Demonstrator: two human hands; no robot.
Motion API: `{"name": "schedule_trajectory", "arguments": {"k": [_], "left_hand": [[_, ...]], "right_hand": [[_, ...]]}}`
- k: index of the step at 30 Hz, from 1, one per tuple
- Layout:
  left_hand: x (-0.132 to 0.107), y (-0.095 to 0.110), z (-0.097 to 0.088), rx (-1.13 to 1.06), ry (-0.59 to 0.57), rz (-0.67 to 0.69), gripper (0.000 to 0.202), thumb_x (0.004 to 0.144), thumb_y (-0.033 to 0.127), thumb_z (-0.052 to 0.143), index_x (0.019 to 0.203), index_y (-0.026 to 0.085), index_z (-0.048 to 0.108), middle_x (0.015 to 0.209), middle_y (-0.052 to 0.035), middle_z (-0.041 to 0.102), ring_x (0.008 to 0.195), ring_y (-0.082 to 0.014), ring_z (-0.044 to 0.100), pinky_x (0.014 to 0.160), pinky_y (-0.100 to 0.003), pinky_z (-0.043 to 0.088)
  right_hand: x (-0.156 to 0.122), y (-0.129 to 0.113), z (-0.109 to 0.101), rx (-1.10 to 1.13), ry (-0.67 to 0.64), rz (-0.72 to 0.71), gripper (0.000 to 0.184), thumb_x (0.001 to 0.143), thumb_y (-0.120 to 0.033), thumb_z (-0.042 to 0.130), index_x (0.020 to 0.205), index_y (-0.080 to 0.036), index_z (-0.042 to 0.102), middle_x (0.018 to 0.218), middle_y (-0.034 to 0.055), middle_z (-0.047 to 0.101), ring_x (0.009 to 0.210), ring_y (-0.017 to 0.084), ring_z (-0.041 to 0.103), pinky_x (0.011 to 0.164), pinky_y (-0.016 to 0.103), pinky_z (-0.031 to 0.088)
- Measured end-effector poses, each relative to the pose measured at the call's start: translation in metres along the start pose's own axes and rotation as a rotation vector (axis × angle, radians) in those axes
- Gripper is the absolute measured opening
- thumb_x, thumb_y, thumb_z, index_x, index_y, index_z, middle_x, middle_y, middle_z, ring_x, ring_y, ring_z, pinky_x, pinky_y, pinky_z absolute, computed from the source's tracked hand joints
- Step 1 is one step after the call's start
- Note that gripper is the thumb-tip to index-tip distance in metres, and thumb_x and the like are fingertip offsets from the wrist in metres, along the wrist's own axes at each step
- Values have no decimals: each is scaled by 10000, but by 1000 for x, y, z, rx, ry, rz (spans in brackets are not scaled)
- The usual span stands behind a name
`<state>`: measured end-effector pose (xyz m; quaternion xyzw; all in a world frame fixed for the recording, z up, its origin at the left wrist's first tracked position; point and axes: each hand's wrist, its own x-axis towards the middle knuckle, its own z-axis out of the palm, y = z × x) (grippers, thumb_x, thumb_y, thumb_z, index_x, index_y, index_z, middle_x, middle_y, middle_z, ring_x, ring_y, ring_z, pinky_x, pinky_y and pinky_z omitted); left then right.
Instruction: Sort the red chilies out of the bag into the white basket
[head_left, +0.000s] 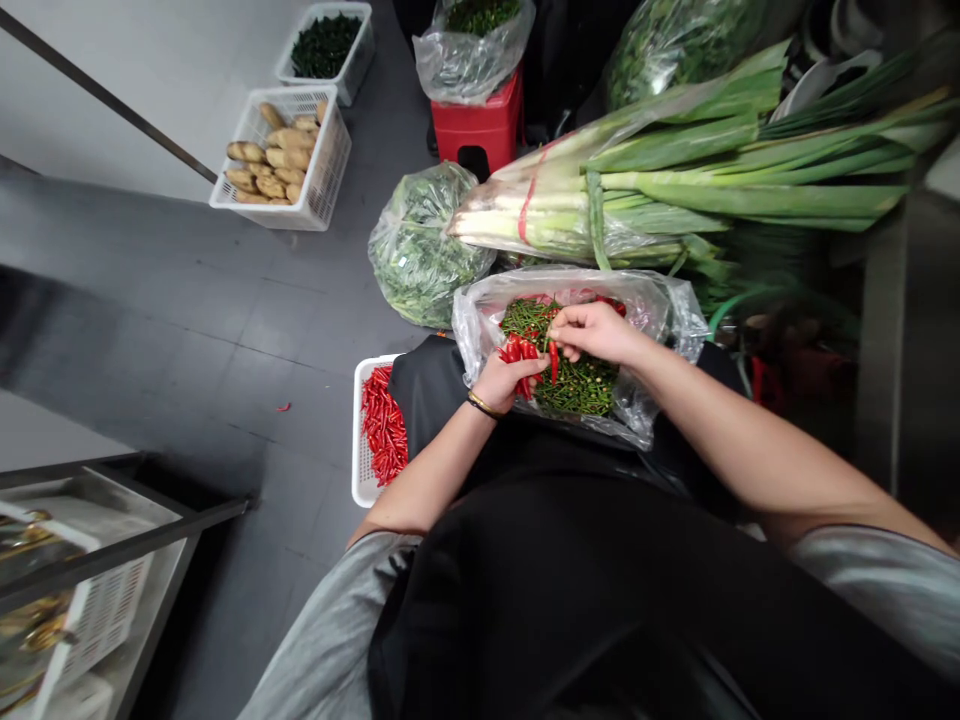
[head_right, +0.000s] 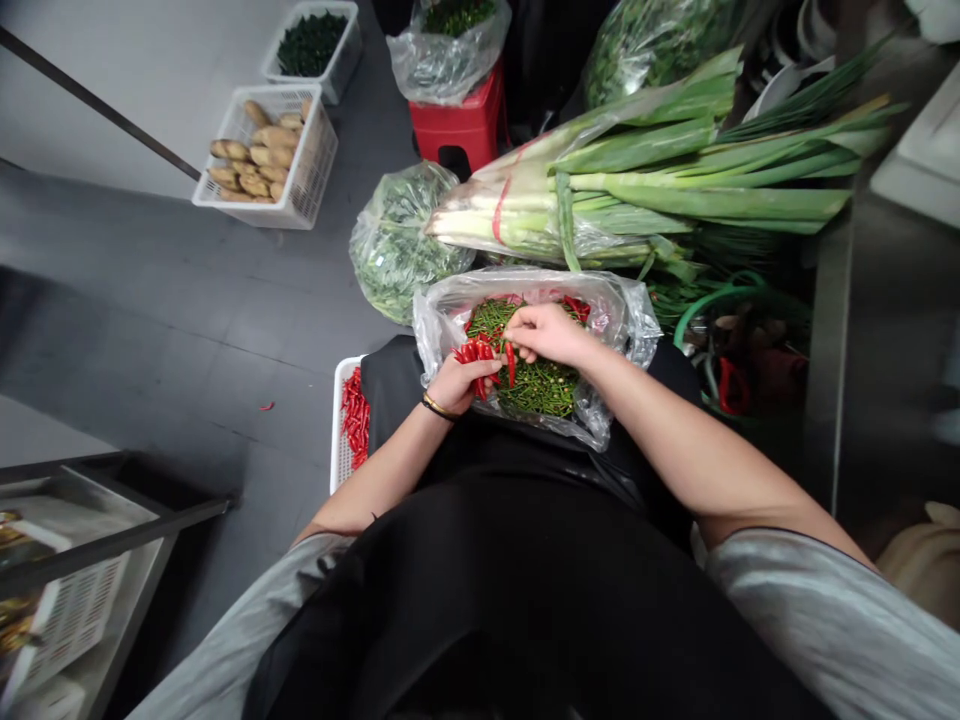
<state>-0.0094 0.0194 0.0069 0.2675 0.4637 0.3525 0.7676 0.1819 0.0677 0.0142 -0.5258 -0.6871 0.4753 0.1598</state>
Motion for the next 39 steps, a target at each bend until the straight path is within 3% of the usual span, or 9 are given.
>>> {"name": "schedule_trajectory", "arguments": {"k": [4,7,13,16,20,24,30,34,39], "left_hand": [[1,-3,6,-25,-63,8,284,519,304,837,630,108,664,575,-27,643,445,-66,461,452,-231,337],[0,-4,5,-52,9,80,266,501,269,841,614,118,652,537,-5,611,469,-74,484,478,-226,351],[-8,2,4,10,-66,201,365,550,350,863,643,136,583,492,36,539,438,-59,432,481,-234,334],[-10,2,4,11,-182,209,418,540,385,872,696,148,566,561,23,594,470,-66,470,503,-233,356],[-5,-2,3,-8,-205,197,397,559,386,860,665,153,556,504,32,548,480,-80,502,539,-240,406],[4,-2,5,93,-238,147,331,612,365,821,677,148,581,506,21,551,420,-69,443,448,-230,332],[19,14,4,284,-24,120,347,518,202,829,720,155,550,598,30,597,445,-59,467,444,-214,356],[14,38,2,320,19,102,294,550,192,794,719,149,558,612,11,620,416,-56,458,414,-208,333],[-9,67,1,220,4,219,328,546,245,829,723,159,567,629,9,622,424,-45,437,415,-211,334]], "right_hand": [[-24,-20,30,-383,296,-220,221,890,-336,449,772,-184,556,795,101,627,721,196,576,673,315,452],[-20,-28,40,-423,344,-179,160,862,-301,465,775,-186,533,838,124,608,747,212,568,669,326,451],[-10,-30,27,746,11,183,309,750,-447,629,688,-223,425,543,-60,364,428,88,345,403,235,344],[-23,-26,14,919,-54,167,382,704,-499,701,728,-215,447,549,-75,375,420,71,355,381,212,341],[-38,-18,0,538,10,196,455,669,-520,775,895,-202,542,674,-21,591,511,110,550,427,222,436],[-37,-16,4,419,4,139,440,720,-597,715,770,-190,555,578,-27,580,431,81,490,406,207,398],[-31,1,-1,269,84,241,419,762,-557,672,617,-208,489,480,-20,538,397,108,477,410,239,394],[-29,13,-8,-280,174,152,244,849,-397,577,709,-198,588,698,44,679,664,186,639,628,295,484],[-18,7,15,-819,-142,149,224,858,-363,589,875,-175,709,1011,136,716,897,260,674,702,324,485]]}}
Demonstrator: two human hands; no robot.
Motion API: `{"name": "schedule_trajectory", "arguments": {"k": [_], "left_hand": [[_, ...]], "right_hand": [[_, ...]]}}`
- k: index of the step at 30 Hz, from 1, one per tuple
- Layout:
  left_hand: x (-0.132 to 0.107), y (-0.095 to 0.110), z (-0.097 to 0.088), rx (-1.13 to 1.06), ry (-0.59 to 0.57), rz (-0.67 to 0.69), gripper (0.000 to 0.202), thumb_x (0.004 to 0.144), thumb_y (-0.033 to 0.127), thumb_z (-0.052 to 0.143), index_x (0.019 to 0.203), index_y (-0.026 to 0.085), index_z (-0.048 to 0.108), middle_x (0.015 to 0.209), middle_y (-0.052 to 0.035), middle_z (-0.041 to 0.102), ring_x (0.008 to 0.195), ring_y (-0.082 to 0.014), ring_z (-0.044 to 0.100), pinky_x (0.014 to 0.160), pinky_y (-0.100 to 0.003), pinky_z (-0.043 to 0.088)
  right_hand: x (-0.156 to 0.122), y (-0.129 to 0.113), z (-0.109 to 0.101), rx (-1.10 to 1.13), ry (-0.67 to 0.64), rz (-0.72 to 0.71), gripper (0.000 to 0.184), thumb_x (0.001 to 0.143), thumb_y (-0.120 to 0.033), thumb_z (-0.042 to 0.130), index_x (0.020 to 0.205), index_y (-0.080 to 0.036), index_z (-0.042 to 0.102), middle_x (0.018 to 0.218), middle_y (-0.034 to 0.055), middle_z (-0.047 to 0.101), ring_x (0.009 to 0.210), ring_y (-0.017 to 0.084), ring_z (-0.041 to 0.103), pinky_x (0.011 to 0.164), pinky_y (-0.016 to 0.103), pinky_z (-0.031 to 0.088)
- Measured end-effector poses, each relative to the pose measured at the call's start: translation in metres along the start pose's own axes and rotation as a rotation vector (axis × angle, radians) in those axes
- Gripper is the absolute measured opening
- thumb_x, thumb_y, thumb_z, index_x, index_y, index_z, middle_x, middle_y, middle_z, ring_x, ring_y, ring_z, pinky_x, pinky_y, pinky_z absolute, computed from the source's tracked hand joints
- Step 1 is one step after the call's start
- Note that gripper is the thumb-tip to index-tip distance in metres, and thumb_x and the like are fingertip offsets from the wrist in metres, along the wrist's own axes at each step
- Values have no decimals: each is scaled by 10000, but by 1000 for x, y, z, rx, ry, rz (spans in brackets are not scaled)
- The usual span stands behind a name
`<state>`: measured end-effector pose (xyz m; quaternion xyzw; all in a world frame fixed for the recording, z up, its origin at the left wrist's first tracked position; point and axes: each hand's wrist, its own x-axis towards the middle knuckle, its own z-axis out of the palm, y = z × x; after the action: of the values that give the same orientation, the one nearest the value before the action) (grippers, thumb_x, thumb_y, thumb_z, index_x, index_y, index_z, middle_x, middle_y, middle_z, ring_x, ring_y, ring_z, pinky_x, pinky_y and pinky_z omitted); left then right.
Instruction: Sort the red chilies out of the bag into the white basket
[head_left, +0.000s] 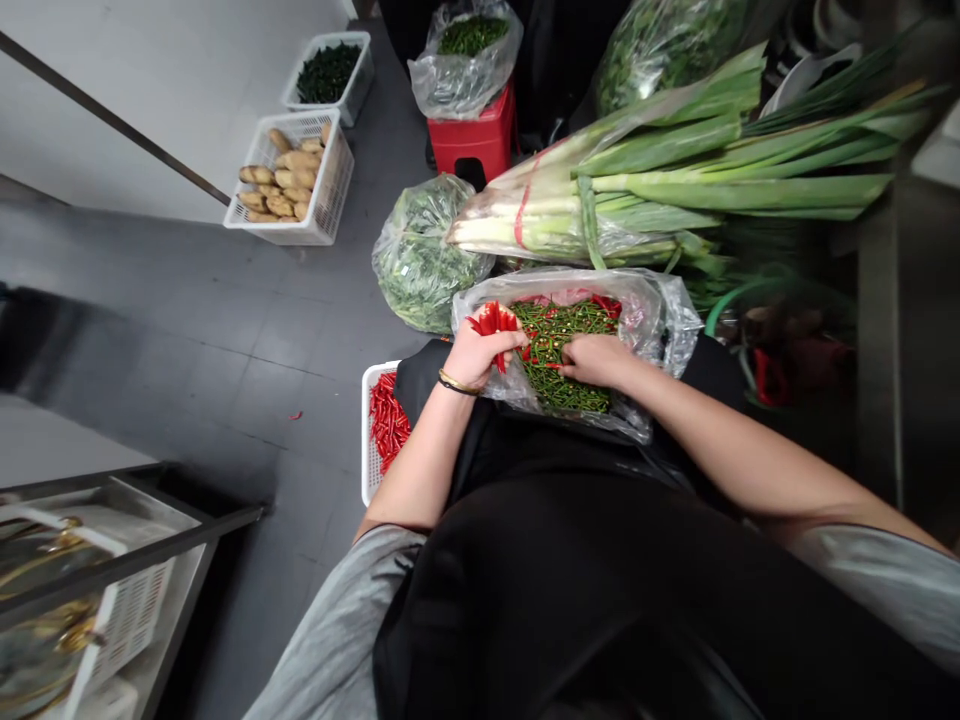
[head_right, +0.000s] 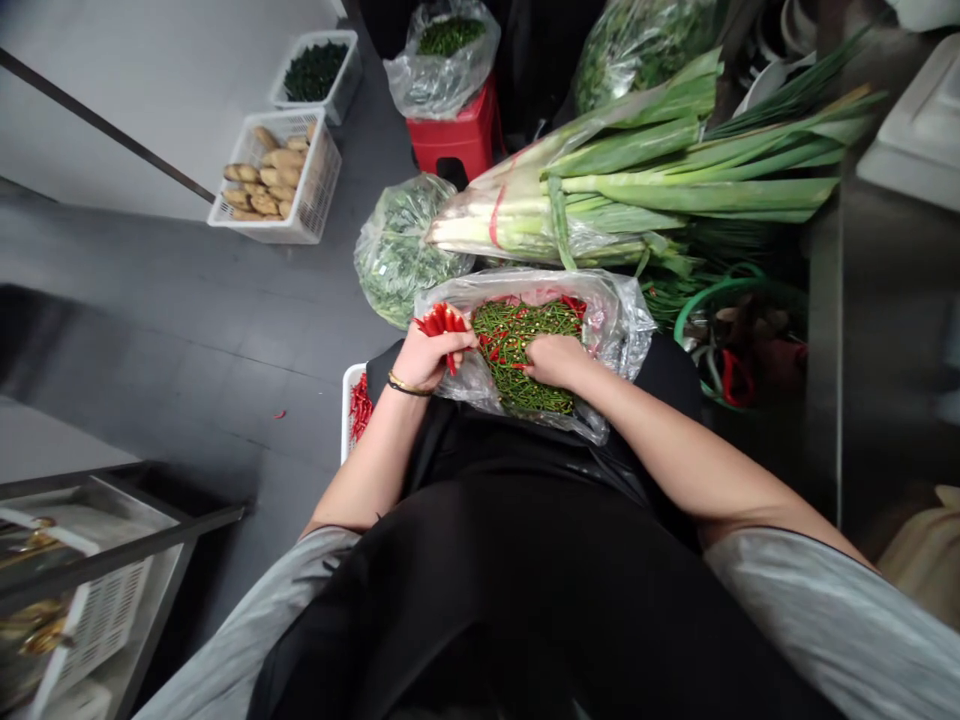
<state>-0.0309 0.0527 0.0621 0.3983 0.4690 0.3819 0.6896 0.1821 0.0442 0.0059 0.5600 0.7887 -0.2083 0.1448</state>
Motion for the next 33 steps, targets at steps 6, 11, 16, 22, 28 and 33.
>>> {"name": "schedule_trajectory", "arguments": {"k": [6,11,16,22,28,33], "left_hand": [[-13,-18,6,-60,50,-61,379,536,345,880,700,149,600,599,6,594,423,-49,427,428,-236,326],[-12,-36,22,-174,149,27,473,475,369,903,738,156,573,659,24,605,503,-49,461,508,-231,382],[-10,-34,18,-366,52,-52,466,509,396,875,694,161,518,531,51,472,471,-52,428,458,-216,329],[-41,-12,8,-564,-50,-12,326,616,266,803,700,172,503,554,27,467,403,-31,347,394,-210,217],[-88,-23,-126,-456,348,80,308,543,190,786,704,171,523,572,33,505,431,-29,357,415,-198,238],[-125,-110,-227,-54,813,-325,314,533,216,808,625,156,514,467,35,496,427,-76,439,469,-236,369]], "right_hand": [[-8,-4,-8,120,55,11,199,855,-370,587,812,-202,685,905,78,718,812,220,661,679,302,455],[-35,-40,-23,401,392,-152,248,875,-379,535,694,-217,581,763,51,634,700,181,584,676,295,427],[-37,-70,-40,596,483,-393,194,872,-341,478,713,-234,507,722,38,552,701,179,537,699,303,442],[-45,-64,-63,837,269,-537,296,847,-501,573,701,-245,534,707,40,597,669,194,567,675,352,468],[-46,-12,-47,834,333,-238,302,761,-653,637,759,-352,653,796,110,685,738,254,641,663,454,468],[-32,12,-23,737,265,-121,443,667,-789,614,721,-351,652,727,104,678,627,226,608,629,446,446]]}}
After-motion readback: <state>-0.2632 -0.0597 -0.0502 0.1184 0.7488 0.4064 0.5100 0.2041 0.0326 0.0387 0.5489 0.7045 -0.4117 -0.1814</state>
